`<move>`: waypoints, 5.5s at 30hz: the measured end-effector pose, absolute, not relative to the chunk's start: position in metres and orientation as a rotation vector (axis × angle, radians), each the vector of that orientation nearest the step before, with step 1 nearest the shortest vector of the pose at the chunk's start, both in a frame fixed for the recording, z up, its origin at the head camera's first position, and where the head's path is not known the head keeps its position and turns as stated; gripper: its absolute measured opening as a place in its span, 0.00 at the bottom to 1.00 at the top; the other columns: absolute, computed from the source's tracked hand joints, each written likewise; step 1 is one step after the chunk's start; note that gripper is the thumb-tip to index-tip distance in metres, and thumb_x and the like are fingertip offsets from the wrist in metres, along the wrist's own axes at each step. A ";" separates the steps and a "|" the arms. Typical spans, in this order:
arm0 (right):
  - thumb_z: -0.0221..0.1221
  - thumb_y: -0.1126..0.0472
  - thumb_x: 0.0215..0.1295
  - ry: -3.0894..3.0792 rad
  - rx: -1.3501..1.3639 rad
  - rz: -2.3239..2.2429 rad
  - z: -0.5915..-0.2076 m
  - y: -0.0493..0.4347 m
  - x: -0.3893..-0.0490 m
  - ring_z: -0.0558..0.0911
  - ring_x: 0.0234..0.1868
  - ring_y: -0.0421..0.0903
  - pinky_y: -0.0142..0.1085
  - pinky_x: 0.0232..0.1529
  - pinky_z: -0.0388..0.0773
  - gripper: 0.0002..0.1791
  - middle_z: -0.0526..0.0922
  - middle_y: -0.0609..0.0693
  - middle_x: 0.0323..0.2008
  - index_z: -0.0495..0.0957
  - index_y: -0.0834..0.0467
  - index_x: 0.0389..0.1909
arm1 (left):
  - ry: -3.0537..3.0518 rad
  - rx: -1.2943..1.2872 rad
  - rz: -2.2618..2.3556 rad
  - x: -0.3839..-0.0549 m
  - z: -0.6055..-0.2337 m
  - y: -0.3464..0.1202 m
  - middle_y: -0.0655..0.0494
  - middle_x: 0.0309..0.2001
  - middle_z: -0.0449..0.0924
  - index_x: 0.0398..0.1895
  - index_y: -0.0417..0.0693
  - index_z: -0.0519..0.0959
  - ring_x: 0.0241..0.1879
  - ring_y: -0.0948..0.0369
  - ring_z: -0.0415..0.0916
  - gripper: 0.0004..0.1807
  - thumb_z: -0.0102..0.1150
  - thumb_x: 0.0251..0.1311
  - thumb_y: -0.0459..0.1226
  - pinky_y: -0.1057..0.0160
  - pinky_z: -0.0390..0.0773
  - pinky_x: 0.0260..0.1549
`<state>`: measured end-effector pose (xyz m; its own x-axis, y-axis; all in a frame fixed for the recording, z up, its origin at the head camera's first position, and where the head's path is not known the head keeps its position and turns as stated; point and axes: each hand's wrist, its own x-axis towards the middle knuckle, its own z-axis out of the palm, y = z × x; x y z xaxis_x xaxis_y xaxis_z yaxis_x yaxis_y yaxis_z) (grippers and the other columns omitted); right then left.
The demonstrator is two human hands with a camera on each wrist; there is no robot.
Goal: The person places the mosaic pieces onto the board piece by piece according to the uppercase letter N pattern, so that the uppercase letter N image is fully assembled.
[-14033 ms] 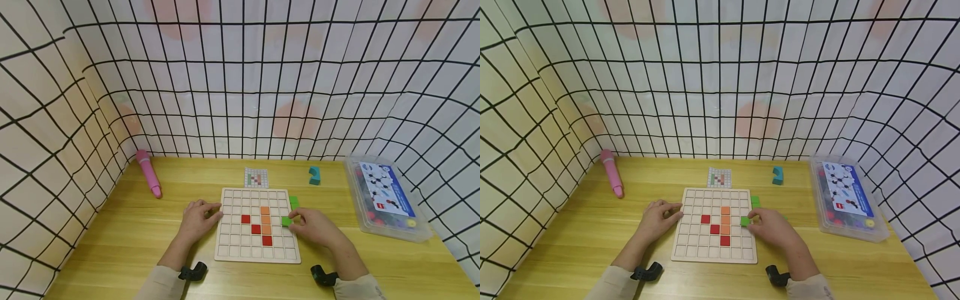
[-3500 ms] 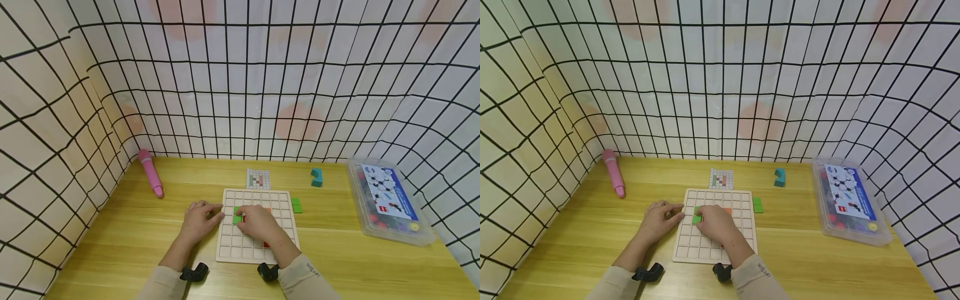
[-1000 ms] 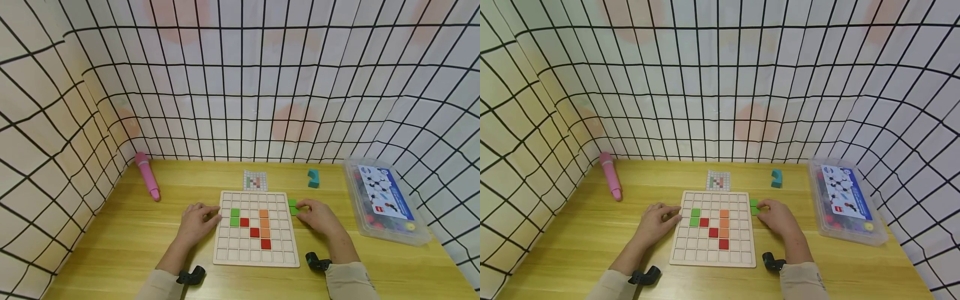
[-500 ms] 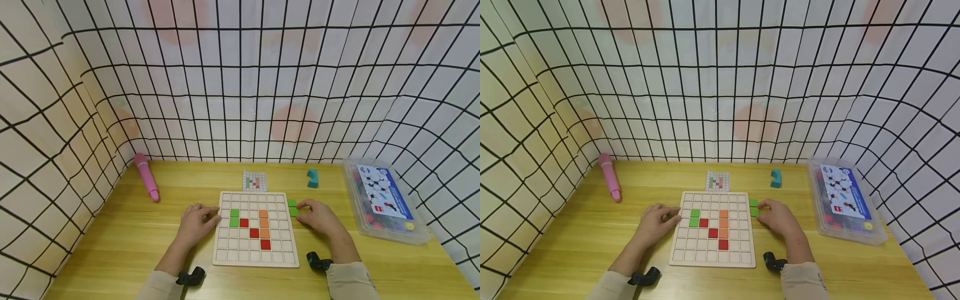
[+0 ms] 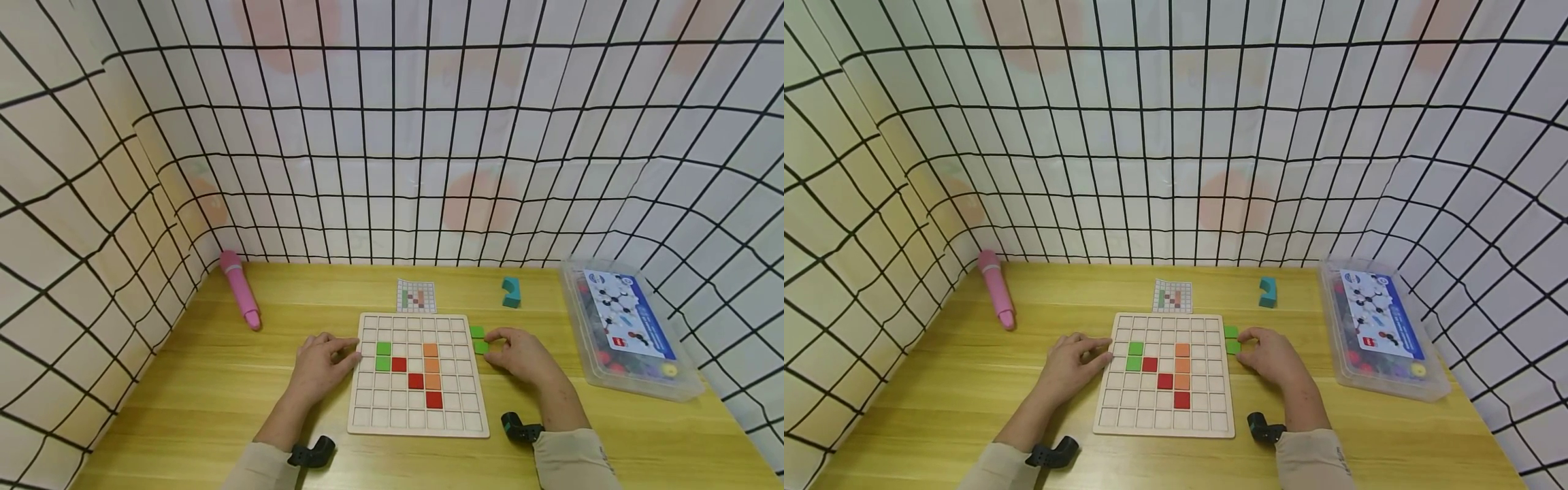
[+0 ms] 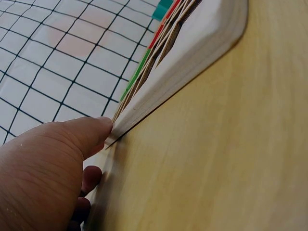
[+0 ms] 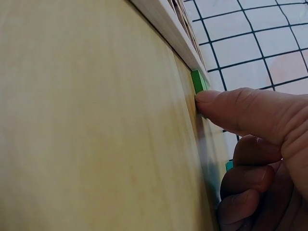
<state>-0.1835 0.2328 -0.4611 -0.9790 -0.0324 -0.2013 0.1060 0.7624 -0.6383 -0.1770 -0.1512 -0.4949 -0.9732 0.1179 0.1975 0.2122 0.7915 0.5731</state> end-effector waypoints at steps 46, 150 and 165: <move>0.69 0.54 0.65 2.673 -0.101 -1.141 -0.424 0.195 -0.172 0.64 0.20 0.43 0.34 0.21 0.61 0.17 0.68 0.46 0.21 0.82 0.52 0.53 | -2.814 -0.268 -0.946 -0.176 -0.496 -0.150 0.63 0.33 0.77 0.52 0.60 0.88 0.37 0.61 0.64 0.17 0.70 0.62 0.50 0.58 0.58 0.41; 0.67 0.54 0.66 2.772 -0.139 -0.999 -0.433 0.167 -0.189 0.68 0.23 0.45 0.37 0.25 0.64 0.19 0.70 0.49 0.24 0.81 0.52 0.57 | -2.820 -0.298 -0.890 -0.177 -0.495 -0.151 0.62 0.35 0.78 0.53 0.59 0.88 0.36 0.62 0.64 0.17 0.69 0.62 0.50 0.58 0.60 0.43; 0.65 0.57 0.68 2.733 -0.058 -1.016 -0.437 0.215 -0.210 0.69 0.26 0.46 0.38 0.28 0.67 0.23 0.71 0.49 0.27 0.78 0.56 0.62 | -2.847 -0.276 -0.908 -0.177 -0.494 -0.151 0.62 0.35 0.78 0.54 0.60 0.87 0.37 0.61 0.64 0.18 0.68 0.63 0.51 0.57 0.60 0.44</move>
<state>-0.2103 0.2151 -0.4370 -0.9739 -0.1147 -0.1958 0.0412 0.7594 -0.6493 -0.1766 -0.1505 -0.4936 -0.9733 0.1309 0.1887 0.2160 0.8011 0.5582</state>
